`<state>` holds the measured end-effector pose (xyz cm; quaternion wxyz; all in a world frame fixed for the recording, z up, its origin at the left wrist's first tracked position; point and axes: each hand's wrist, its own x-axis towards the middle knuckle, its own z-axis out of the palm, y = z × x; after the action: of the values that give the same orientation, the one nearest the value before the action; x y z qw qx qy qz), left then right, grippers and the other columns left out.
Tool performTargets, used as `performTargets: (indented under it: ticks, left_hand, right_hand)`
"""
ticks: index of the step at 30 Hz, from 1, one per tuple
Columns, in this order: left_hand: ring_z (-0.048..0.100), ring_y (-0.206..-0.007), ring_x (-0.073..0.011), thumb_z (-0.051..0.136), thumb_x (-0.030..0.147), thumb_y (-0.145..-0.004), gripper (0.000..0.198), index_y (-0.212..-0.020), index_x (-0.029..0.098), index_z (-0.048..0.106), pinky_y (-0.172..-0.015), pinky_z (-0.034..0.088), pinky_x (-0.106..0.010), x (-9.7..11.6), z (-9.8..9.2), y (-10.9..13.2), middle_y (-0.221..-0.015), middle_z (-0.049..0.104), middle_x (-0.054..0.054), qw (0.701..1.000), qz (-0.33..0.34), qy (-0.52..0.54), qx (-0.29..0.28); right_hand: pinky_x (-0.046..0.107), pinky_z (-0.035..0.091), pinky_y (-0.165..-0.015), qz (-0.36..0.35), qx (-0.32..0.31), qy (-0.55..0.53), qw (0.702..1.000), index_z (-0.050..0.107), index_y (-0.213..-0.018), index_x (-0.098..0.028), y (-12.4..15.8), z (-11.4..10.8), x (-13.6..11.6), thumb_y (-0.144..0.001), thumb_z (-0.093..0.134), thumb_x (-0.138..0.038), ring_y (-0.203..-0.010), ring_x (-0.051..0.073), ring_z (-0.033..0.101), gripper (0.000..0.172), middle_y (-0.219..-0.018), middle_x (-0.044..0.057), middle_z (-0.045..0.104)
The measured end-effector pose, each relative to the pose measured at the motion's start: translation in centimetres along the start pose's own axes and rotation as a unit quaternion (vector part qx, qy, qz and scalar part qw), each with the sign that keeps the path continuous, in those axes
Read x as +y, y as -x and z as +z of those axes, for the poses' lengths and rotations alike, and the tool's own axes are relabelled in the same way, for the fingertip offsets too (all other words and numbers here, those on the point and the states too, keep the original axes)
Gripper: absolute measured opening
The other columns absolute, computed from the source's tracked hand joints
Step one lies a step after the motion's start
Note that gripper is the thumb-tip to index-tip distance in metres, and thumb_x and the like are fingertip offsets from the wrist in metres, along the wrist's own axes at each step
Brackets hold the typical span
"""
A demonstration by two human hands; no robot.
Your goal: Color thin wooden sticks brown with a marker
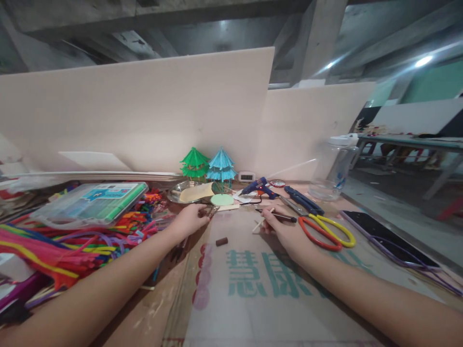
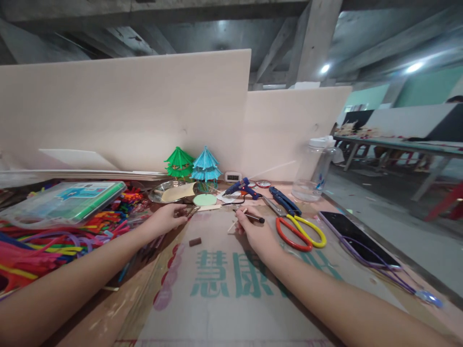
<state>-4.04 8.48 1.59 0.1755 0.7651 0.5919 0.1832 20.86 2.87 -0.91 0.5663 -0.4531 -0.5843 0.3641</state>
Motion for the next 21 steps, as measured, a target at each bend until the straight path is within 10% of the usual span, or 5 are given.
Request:
performTargets:
  ticks: [11, 21]
  left_hand:
    - [0.060, -0.107, -0.0273, 0.050, 0.017, -0.087, 0.030, -0.115, 0.017, 0.062, -0.094, 0.046, -0.039, 2.7, 0.1, 3.0, -0.113, 0.065, -0.011, 0.978, 0.149, -0.097, 0.114]
    - [0.062, -0.081, -0.0196, 0.047, 0.020, -0.093, 0.018, -0.089, 0.017, 0.064, -0.076, 0.048, -0.031, 5.9, 4.3, 8.2, -0.084, 0.067, -0.005, 0.900, 0.411, -0.139, 0.044]
  right_hand:
    - [0.028, 0.045, -0.051, -0.005, -0.010, -0.016, 1.000, 0.050, -0.069, -0.022, 0.1, -0.1, 0.0, -0.077, 0.060, -0.057, -0.051, 0.014, 0.052, 0.036, -0.056, -0.002, 0.054]
    - [0.019, 0.035, -0.039, 0.060, -0.190, -0.026, 0.980, 0.061, -0.075, -0.017, 0.9, 0.3, -0.9, -0.080, 0.058, -0.052, -0.036, 0.008, 0.045, 0.035, -0.047, -0.004, 0.057]
